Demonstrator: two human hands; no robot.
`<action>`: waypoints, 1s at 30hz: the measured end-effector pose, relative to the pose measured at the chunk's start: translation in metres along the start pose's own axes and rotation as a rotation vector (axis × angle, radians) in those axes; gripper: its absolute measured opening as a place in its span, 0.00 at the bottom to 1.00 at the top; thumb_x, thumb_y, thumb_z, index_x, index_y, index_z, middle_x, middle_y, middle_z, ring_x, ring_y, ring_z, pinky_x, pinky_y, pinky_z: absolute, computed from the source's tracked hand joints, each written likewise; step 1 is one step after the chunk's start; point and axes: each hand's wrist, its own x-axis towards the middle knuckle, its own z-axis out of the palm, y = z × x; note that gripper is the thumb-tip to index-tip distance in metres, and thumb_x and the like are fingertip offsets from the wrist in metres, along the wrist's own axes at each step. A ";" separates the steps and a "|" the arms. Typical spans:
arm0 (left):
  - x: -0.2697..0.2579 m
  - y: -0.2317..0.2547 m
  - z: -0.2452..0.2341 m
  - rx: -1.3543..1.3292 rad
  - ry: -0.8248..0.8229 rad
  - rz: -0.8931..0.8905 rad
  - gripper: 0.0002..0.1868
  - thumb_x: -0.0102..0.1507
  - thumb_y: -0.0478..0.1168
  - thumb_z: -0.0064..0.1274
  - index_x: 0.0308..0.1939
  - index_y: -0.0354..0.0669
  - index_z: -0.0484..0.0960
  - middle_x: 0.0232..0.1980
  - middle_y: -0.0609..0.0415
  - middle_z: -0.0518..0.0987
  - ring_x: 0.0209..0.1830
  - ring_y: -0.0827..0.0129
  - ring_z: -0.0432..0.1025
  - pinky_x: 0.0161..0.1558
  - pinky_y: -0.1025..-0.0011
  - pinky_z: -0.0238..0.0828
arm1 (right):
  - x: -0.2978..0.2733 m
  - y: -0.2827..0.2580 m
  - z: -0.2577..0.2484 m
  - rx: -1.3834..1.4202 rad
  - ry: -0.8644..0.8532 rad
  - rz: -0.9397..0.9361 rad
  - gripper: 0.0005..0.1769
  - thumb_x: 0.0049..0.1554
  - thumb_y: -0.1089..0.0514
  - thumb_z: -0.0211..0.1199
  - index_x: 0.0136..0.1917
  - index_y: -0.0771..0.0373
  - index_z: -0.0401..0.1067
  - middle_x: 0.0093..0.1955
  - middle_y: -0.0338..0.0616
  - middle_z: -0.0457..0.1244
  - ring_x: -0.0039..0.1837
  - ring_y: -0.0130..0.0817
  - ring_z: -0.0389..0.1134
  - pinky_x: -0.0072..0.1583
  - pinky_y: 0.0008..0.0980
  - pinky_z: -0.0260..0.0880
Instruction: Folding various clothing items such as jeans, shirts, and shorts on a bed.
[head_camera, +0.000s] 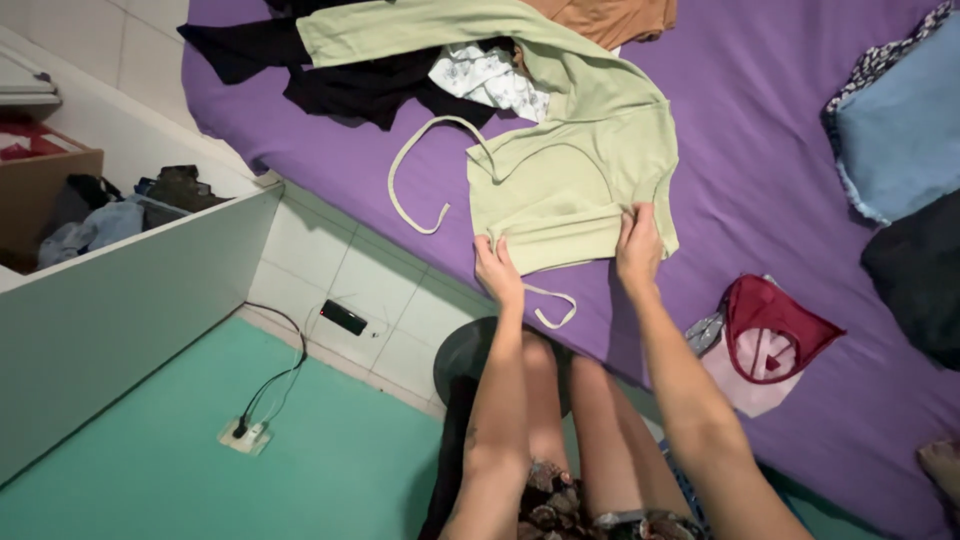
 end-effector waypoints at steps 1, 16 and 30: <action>0.000 -0.006 0.003 0.039 -0.028 -0.015 0.13 0.68 0.40 0.54 0.50 0.34 0.73 0.41 0.30 0.76 0.42 0.32 0.70 0.42 0.47 0.63 | -0.001 0.002 0.003 -0.048 0.007 0.013 0.12 0.68 0.56 0.57 0.61 0.63 0.64 0.50 0.61 0.67 0.51 0.65 0.68 0.50 0.57 0.64; 0.081 0.068 -0.051 0.352 -0.104 0.374 0.41 0.53 0.49 0.67 0.63 0.34 0.66 0.62 0.34 0.66 0.64 0.41 0.60 0.64 0.47 0.54 | 0.106 0.042 -0.043 0.225 0.166 -0.085 0.15 0.64 0.60 0.66 0.62 0.64 0.69 0.56 0.45 0.63 0.62 0.39 0.61 0.65 0.37 0.65; 0.169 0.072 -0.008 0.409 -0.456 0.758 0.20 0.54 0.34 0.63 0.49 0.41 0.78 0.49 0.48 0.73 0.54 0.53 0.67 0.58 0.56 0.60 | 0.222 0.012 -0.029 0.173 -0.360 -0.002 0.13 0.57 0.59 0.76 0.54 0.64 0.79 0.42 0.38 0.67 0.43 0.29 0.67 0.49 0.33 0.68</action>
